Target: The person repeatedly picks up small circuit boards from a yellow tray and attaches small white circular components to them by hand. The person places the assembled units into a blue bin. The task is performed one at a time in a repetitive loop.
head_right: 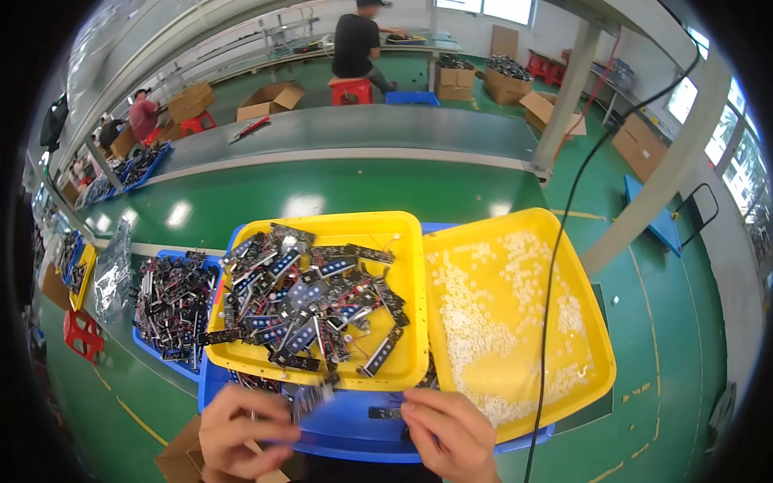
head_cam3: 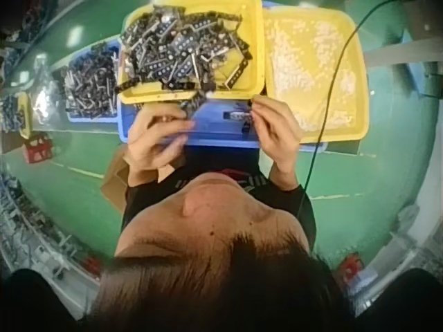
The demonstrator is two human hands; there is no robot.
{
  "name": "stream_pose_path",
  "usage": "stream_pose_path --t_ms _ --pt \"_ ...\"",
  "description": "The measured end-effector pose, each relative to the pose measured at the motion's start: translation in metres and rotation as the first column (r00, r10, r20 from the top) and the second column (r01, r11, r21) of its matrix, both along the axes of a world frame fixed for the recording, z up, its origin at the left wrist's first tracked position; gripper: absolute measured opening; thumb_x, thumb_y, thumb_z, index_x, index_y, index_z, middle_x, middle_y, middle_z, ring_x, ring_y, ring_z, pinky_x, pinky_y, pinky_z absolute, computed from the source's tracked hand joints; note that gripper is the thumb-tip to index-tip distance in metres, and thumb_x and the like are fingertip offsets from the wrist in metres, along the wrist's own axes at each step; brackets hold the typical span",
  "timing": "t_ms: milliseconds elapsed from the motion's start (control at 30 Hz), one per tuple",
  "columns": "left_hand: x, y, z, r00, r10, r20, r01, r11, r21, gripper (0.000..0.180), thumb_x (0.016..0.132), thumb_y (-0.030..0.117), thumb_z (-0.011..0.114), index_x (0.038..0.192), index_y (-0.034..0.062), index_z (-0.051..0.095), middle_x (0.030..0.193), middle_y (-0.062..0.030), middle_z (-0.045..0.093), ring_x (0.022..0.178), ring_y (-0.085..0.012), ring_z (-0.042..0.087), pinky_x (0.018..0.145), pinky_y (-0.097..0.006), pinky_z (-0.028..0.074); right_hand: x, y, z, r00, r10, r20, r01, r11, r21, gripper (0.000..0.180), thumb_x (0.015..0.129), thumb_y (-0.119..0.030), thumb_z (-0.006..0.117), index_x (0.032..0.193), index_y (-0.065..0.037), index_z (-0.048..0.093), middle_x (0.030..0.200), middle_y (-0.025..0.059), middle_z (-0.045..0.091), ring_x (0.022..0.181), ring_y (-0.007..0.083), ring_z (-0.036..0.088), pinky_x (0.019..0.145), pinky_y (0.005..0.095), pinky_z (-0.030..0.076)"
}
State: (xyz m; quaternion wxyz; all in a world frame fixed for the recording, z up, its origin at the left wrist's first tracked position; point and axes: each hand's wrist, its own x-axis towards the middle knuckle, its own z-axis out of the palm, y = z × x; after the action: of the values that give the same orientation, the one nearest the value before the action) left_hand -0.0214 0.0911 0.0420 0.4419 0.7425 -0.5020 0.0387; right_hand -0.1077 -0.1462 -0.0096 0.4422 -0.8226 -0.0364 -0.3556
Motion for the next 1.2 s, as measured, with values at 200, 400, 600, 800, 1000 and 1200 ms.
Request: stream_pose_path --t_ms 200,400,600,800,1000,1200 --pt "0.052 -0.052 -0.001 0.933 0.110 0.341 -0.200 0.950 0.242 0.046 0.077 0.010 0.073 0.120 0.0013 0.059 0.115 -0.0179 0.053 0.096 -0.0323 0.060 0.076 -0.037 0.054 -0.008 -0.030 0.000 0.984 -0.171 -0.054 0.155 0.963 -0.222 0.021 0.071 0.013 0.068 0.090 0.003 0.068 0.095 0.0152 0.068 0.083 0.0280 0.067 0.071 0.0311 0.054" --pt "0.069 -0.076 -0.004 0.844 0.039 0.535 -0.279 0.884 0.375 0.045 0.079 0.018 0.073 0.120 0.0043 0.059 0.121 -0.0161 0.052 0.106 -0.0337 0.057 0.083 -0.039 0.053 -0.013 -0.017 0.002 0.994 -0.109 -0.011 0.104 0.974 -0.203 0.019 0.071 0.009 0.071 0.089 0.003 0.068 0.091 0.0164 0.068 0.079 0.0280 0.066 0.069 0.0327 0.054" --pt "0.015 -0.046 -0.009 0.869 -0.101 0.485 -0.086 0.933 0.348 0.025 0.075 0.017 0.075 0.098 0.0100 0.069 0.090 -0.0039 0.064 0.073 -0.0191 0.063 0.062 -0.030 0.052 -0.030 0.013 -0.007 0.989 0.150 -0.009 -0.150 0.987 -0.064 0.018 0.075 0.007 0.067 0.092 0.003 0.068 0.096 0.0153 0.066 0.084 0.0310 0.065 0.074 0.0365 0.054" --pt "-0.001 0.014 -0.024 0.918 0.059 0.392 -0.323 0.685 0.653 0.016 0.078 0.024 0.071 0.083 0.0107 0.062 0.071 -0.0023 0.054 0.070 -0.0177 0.061 0.060 -0.031 0.052 -0.014 0.033 -0.007 0.939 0.320 -0.124 -0.334 0.936 -0.113 0.018 0.076 0.005 0.066 0.094 0.000 0.066 0.097 0.0132 0.064 0.086 0.0318 0.063 0.076 0.0375 0.053" --pt "0.002 0.040 -0.058 0.961 0.191 0.200 -0.276 0.601 0.750 0.033 0.078 0.027 0.071 0.100 0.0073 0.057 0.088 -0.0075 0.060 0.086 -0.0249 0.064 0.072 -0.036 0.054 -0.015 0.032 -0.013 0.932 0.304 -0.198 -0.325 0.942 -0.086 0.016 0.078 0.006 0.066 0.094 0.000 0.067 0.097 0.0124 0.064 0.086 0.0307 0.064 0.077 0.0375 0.053" --pt "0.002 0.037 -0.075 0.962 0.241 0.132 -0.264 0.677 0.687 0.040 0.076 0.024 0.073 0.102 0.0034 0.051 0.095 -0.0123 0.058 0.087 -0.0289 0.065 0.069 -0.038 0.055 -0.019 0.036 -0.016 0.957 0.258 -0.133 -0.276 0.950 -0.147 0.014 0.079 0.006 0.070 0.091 0.000 0.067 0.092 0.0130 0.063 0.075 0.0274 0.062 0.065 0.0326 0.052"
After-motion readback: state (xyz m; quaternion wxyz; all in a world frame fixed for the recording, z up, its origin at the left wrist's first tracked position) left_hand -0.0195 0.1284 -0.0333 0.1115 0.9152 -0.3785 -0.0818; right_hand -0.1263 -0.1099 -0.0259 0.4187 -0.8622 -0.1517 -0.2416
